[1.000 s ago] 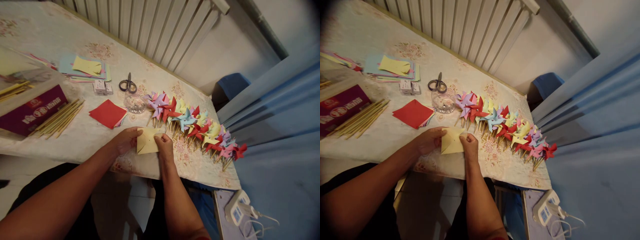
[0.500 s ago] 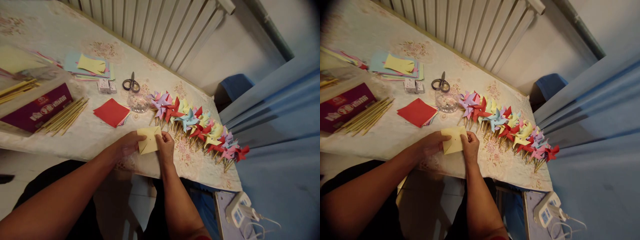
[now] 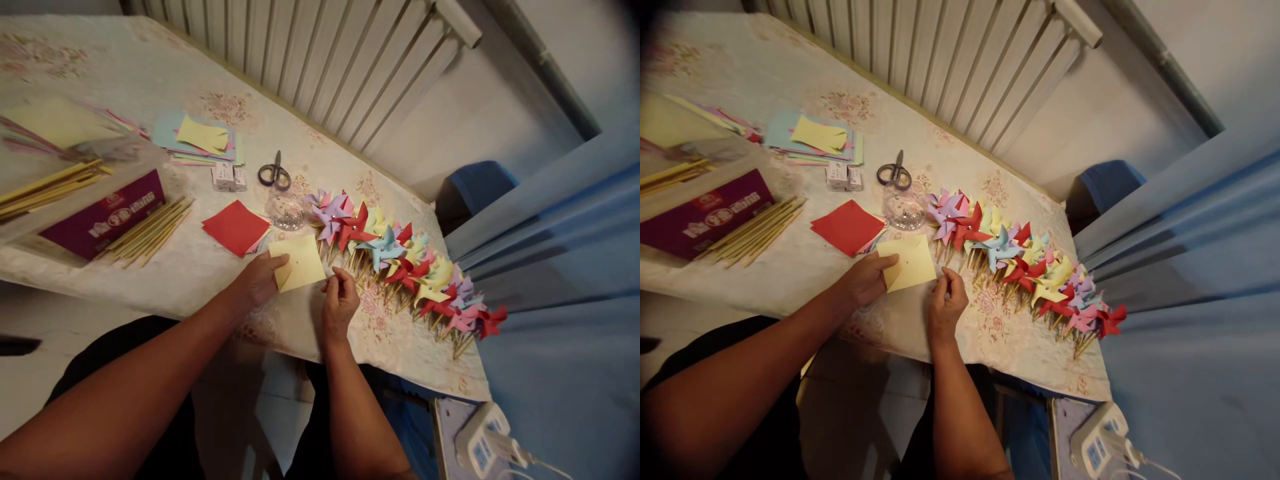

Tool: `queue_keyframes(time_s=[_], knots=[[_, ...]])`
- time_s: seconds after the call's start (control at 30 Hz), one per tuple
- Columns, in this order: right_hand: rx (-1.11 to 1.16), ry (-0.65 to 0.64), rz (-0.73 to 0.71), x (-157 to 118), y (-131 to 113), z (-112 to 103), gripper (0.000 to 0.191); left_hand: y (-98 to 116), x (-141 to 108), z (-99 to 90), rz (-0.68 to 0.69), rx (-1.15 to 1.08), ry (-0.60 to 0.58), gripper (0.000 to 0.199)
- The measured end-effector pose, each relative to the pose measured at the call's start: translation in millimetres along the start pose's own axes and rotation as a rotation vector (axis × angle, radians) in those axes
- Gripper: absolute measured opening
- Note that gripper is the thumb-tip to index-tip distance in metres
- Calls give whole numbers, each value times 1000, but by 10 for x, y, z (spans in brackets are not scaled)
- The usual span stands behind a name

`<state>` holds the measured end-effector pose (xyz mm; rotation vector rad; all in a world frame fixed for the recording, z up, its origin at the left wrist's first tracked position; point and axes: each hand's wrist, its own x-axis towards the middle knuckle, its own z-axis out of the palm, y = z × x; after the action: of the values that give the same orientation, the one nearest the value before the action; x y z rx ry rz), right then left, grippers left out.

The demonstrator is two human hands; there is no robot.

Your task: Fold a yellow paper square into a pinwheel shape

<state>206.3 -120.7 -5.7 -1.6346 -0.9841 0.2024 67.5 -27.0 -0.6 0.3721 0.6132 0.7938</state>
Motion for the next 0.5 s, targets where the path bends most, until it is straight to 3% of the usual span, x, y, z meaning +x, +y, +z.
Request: queue_keyframes(time_s=[0.2, 0.5], knots=[[-62, 15, -60, -76, 59, 29, 26, 29, 13, 21, 73, -51, 49, 40], [-104, -234, -285, -245, 64, 183, 28, -15, 10, 63, 117, -53, -11, 36]])
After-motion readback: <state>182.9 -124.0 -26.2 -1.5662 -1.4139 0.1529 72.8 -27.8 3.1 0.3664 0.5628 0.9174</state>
